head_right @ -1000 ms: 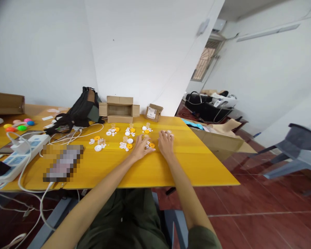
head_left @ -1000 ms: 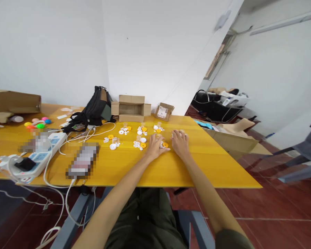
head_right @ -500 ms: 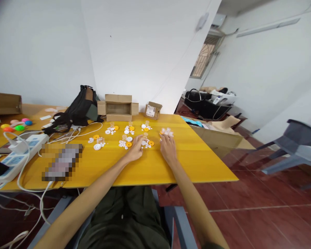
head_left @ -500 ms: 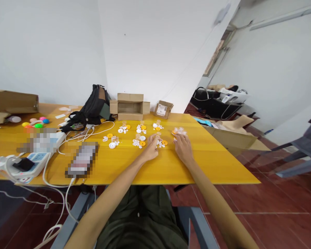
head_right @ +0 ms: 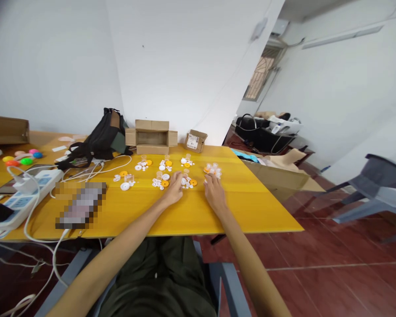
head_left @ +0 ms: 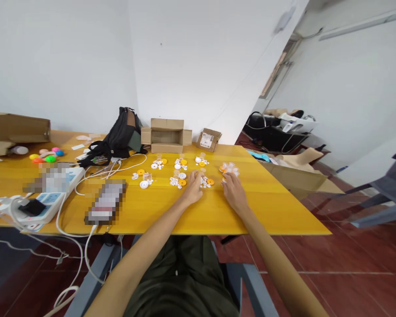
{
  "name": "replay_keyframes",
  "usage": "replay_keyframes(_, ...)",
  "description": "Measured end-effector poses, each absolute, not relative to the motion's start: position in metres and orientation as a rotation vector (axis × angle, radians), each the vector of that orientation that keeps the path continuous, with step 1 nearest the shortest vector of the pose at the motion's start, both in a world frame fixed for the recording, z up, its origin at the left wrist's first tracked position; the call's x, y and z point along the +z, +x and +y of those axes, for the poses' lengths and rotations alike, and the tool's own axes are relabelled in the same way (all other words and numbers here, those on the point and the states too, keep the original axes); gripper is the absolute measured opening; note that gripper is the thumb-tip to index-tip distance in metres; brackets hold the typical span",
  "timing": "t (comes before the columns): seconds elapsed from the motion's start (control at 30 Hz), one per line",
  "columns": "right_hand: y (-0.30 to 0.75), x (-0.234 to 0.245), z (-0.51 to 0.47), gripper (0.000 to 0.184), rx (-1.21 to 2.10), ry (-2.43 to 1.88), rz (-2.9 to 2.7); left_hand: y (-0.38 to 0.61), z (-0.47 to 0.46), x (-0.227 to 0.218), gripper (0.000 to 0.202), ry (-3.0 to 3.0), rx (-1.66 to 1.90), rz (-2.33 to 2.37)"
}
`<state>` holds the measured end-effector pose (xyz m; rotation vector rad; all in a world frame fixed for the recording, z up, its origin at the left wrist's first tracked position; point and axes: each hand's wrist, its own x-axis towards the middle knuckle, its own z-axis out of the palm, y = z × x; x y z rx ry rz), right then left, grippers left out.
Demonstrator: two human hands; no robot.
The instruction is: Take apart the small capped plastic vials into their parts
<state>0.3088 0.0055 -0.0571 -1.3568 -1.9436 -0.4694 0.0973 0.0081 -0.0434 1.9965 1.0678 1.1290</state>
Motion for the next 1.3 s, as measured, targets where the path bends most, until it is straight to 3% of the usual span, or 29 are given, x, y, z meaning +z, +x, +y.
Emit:
replay_keyframes(0.4,0.301,-0.056,-0.014,0.032,-0.190,-1.414,-1.902,0.101,0.009,-0.045,0.055,2.042,1.062,1.193)
replay_keyframes(0.6,0.298,-0.056,-0.017,0.031,-0.171,-1.404,-1.887,0.101,0.008,-0.048,0.046,2.076,1.071,1.222)
replay_keyframes(0.8,0.297,-0.055,-0.018,0.031,-0.137,-1.412,-1.882,0.099,0.004,-0.044,0.055,2.148,1.074,1.214)
replay_keyframes(1.3,0.294,-0.056,-0.018,0.033,-0.132,-1.409,-1.874,0.096,0.005,-0.046,0.031,2.127,1.054,1.337)
